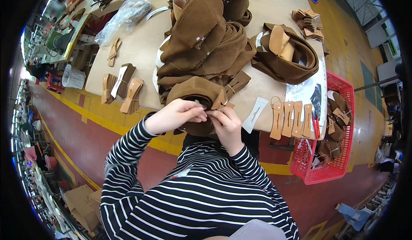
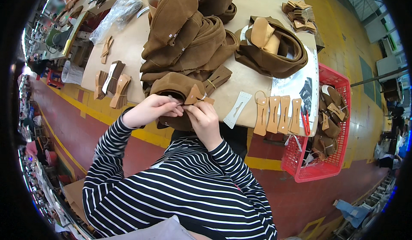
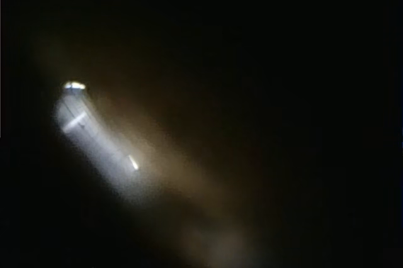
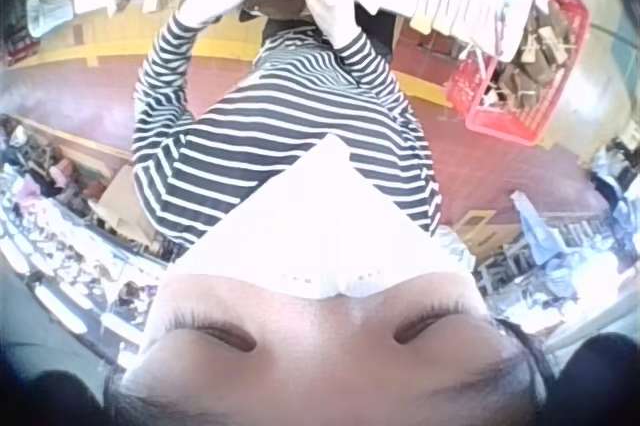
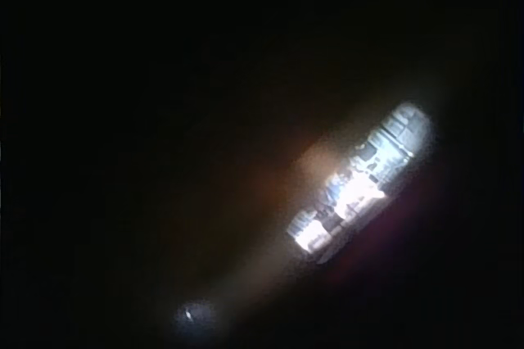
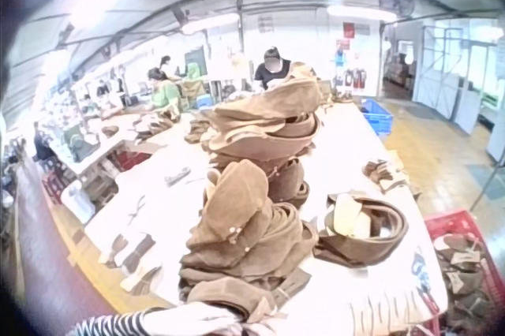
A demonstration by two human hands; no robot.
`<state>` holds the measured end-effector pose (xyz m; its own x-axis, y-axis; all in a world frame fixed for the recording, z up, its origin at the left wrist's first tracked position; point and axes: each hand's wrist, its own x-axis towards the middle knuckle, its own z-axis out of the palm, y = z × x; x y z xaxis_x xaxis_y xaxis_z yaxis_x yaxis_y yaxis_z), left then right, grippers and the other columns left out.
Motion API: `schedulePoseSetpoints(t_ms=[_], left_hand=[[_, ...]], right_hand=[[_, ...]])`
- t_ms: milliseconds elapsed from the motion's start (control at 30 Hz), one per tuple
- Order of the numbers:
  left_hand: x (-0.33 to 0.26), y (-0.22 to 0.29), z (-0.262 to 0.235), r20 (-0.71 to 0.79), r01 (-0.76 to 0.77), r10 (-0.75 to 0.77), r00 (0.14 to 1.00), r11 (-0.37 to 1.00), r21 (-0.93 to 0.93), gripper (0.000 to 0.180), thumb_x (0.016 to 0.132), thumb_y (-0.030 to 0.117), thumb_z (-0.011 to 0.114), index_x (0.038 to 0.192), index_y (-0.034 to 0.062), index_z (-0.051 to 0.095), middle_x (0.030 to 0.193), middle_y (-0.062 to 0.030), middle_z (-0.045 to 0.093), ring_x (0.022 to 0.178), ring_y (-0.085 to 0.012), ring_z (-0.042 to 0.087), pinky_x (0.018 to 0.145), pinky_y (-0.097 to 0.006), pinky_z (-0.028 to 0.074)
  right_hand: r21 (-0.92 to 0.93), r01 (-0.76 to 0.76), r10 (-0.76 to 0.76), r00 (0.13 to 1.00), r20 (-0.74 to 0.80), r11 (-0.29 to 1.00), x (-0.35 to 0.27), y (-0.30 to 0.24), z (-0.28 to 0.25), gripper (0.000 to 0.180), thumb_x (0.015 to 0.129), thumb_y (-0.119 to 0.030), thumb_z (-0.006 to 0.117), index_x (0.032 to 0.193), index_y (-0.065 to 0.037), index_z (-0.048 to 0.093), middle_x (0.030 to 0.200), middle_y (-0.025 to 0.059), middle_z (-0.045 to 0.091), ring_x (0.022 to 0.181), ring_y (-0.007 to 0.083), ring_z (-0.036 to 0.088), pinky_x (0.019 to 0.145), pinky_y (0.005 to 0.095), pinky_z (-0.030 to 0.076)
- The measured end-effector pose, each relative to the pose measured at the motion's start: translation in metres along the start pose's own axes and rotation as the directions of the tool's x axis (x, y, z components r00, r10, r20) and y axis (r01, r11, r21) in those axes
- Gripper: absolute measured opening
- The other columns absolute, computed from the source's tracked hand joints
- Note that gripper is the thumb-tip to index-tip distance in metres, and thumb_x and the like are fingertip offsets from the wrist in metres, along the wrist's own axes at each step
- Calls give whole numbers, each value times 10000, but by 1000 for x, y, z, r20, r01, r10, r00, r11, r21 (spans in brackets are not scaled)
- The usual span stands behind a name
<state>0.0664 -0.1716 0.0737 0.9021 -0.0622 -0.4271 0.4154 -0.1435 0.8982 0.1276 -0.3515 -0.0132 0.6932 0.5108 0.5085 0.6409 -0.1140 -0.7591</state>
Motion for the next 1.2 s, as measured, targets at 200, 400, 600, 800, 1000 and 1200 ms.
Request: schedulePoseSetpoints(t_ms=[200, 400, 600, 800, 1000, 1200], left_hand=[[-12, -52, 35, -438, -176, 69, 896, 962, -209, 305, 952, 43, 557, 1220, -103, 574, 1002, -118, 696, 954, -151, 663, 889, -260, 516], [-12, -72, 42, -520, -258, 78, 851, 923, -285, 277, 926, 53, 601, 1143, -119, 606, 980, -112, 709, 902, -125, 671, 817, -238, 522], [-23, -63, 36, -452, -192, 283, 846, 952, 237, 111, 842, 14, 642, 933, -33, 683, 913, -111, 673, 829, -197, 665, 754, -272, 527], [-9, -61, 50, -452, -433, 632, 629, 768, 472, 89, 817, 37, 677, 895, 6, 645, 1024, -101, 570, 905, -251, 594, 778, -319, 495], [-2, -64, 58, -477, -559, 617, 626, 781, 278, 87, 817, -5, 667, 891, -27, 628, 1040, -144, 667, 931, -252, 642, 822, -317, 516], [4, -64, 55, -532, -605, 603, 594, 771, 198, 146, 807, -52, 661, 953, -42, 667, 930, -136, 689, 856, -223, 676, 765, -289, 549]], right_hand=[[139, -118, 116, 993, 28, 983, 11, 2, 3, 106, 744, 25, 710, 846, -3, 707, 742, 96, 605, 695, 243, 591, 635, 328, 467], [231, -262, 261, 965, 36, 937, 13, -5, 8, 93, 770, 46, 713, 862, 45, 711, 704, 63, 589, 628, 116, 535, 573, 239, 411], [233, -282, 299, 954, -38, 930, 16, -13, 10, 59, 786, 12, 727, 836, 38, 709, 684, 49, 598, 602, 114, 520, 558, 239, 399], [150, -264, 264, 964, 24, 953, 19, -13, 3, 77, 747, 4, 741, 818, 16, 713, 714, 99, 655, 623, 203, 596, 592, 290, 461], [163, -125, 110, 989, 96, 979, 26, -4, -5, 81, 750, 16, 717, 829, 9, 700, 747, 111, 668, 663, 236, 636, 618, 321, 500], [141, -90, 65, 983, 172, 986, 29, -3, -11, 83, 762, 20, 702, 841, 6, 683, 758, 119, 658, 679, 262, 631, 620, 326, 500]])
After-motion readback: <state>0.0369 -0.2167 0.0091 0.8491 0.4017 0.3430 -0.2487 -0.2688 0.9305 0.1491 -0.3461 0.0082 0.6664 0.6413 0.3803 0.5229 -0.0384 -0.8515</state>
